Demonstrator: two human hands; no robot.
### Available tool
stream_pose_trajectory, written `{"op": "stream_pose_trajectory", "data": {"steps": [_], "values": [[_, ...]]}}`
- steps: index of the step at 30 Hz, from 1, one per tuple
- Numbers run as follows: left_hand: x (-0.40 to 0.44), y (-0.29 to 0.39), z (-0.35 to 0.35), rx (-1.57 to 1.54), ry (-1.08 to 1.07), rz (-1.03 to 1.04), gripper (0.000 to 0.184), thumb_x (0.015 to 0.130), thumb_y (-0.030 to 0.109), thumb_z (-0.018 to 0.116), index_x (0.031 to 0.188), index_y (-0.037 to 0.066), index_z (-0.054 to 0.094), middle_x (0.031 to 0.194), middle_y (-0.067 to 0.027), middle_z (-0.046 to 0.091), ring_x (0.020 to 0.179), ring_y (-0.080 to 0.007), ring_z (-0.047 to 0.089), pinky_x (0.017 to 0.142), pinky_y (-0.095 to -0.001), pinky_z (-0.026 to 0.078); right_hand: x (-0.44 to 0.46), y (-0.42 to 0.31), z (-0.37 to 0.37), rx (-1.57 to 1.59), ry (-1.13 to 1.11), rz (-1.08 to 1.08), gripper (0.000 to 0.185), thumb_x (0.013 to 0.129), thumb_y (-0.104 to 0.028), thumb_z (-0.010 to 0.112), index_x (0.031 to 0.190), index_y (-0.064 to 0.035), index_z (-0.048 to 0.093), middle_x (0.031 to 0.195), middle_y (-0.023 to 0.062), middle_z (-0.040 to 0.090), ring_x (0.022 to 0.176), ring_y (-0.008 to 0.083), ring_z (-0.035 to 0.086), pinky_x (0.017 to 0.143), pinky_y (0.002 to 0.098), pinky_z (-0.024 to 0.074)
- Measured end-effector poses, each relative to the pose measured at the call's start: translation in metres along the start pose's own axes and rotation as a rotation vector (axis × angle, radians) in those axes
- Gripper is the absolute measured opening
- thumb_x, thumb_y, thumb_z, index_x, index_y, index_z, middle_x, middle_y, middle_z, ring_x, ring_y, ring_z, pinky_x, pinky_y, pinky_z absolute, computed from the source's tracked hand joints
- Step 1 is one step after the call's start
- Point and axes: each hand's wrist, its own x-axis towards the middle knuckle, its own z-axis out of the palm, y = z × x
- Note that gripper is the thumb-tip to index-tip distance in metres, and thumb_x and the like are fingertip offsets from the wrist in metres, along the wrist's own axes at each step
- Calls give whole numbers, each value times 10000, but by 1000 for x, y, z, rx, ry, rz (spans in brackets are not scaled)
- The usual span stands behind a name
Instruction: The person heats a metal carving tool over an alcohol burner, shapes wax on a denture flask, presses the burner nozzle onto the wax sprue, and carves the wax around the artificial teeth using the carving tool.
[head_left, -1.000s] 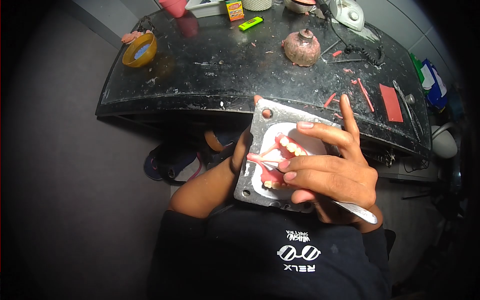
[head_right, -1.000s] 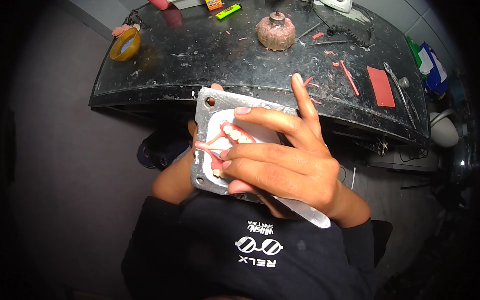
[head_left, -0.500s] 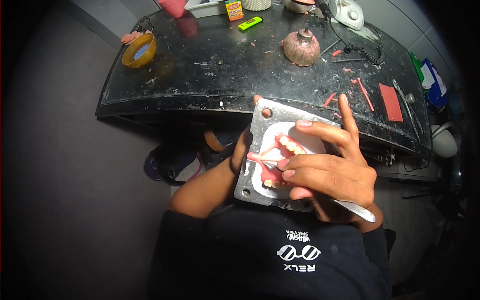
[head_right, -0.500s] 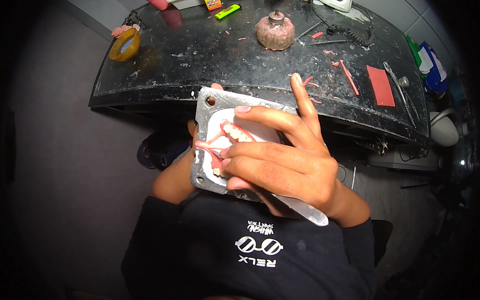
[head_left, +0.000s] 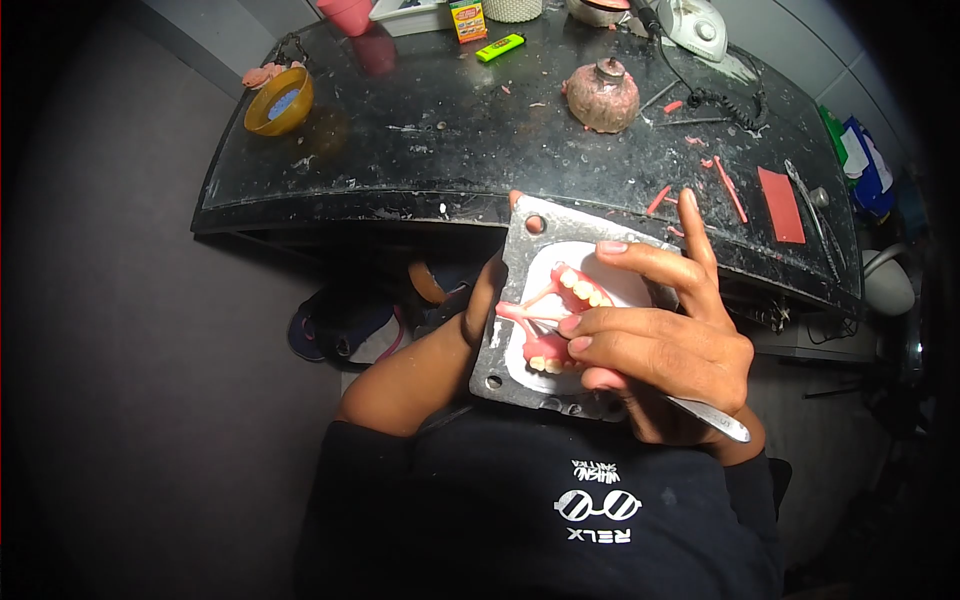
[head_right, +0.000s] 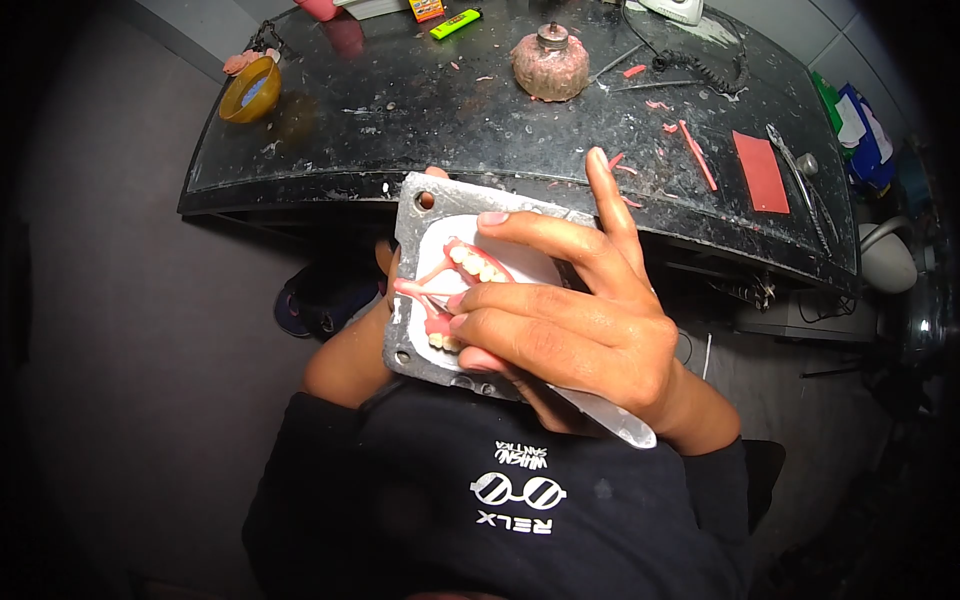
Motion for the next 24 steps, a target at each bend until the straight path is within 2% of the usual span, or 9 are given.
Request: {"op": "stream_pose_trajectory", "data": {"steps": [2,6,8,12,14,17,24], "values": [[1,6,-5,11,18,-24,974,946,794,410,1483,-19,438,1415,-248,557,1239,-381,613,1080,-507,498,0,0,-1,-3,-4,-1,272,897,-428,707,887,-162,761,896,-50,773,1169,289,671,1199,700,239],[2,7,-4,103,-28,-29,968,951,788,409,1485,-19,436,1421,-247,555,1251,-378,608,1091,-504,491,0,0,-2,-5,-10,6,279,898,-426,711,893,-151,762,893,-39,773,1170,292,669,1196,702,241],[5,10,-9,227,-148,-8,951,966,774,394,1489,-20,430,1428,-244,551,1263,-365,604,1101,-489,486,0,0,-2,-5,-4,6,282,899,-424,712,891,-147,762,888,-33,774,1171,293,668,1194,704,241],[4,10,-20,223,-177,30,934,981,758,380,1494,-21,422,1435,-244,546,1266,-353,605,1108,-477,484,-1,0,-2,-2,-1,10,294,902,-422,715,889,-132,762,869,-14,776,1170,298,667,1189,710,239],[4,12,-18,331,-129,32,915,993,741,376,1497,-22,419,1440,-246,542,1267,-350,604,1108,-474,485,-1,1,-2,-2,-2,7,299,902,-424,715,888,-129,762,865,-10,776,1164,300,670,1188,710,240],[4,10,-21,242,-194,18,932,987,757,363,1496,-23,421,1439,-245,543,1266,-349,604,1108,-475,485,-1,1,-3,1,-2,4,305,903,-423,716,887,-122,762,859,-3,776,1151,304,676,1185,712,241],[6,10,-14,221,-177,-20,979,968,796,327,1492,-25,427,1436,-246,546,1264,-352,605,1106,-476,485,-2,1,-3,29,1,10,301,904,-413,721,885,-115,760,864,12,777,1133,303,683,1175,715,259]]}}
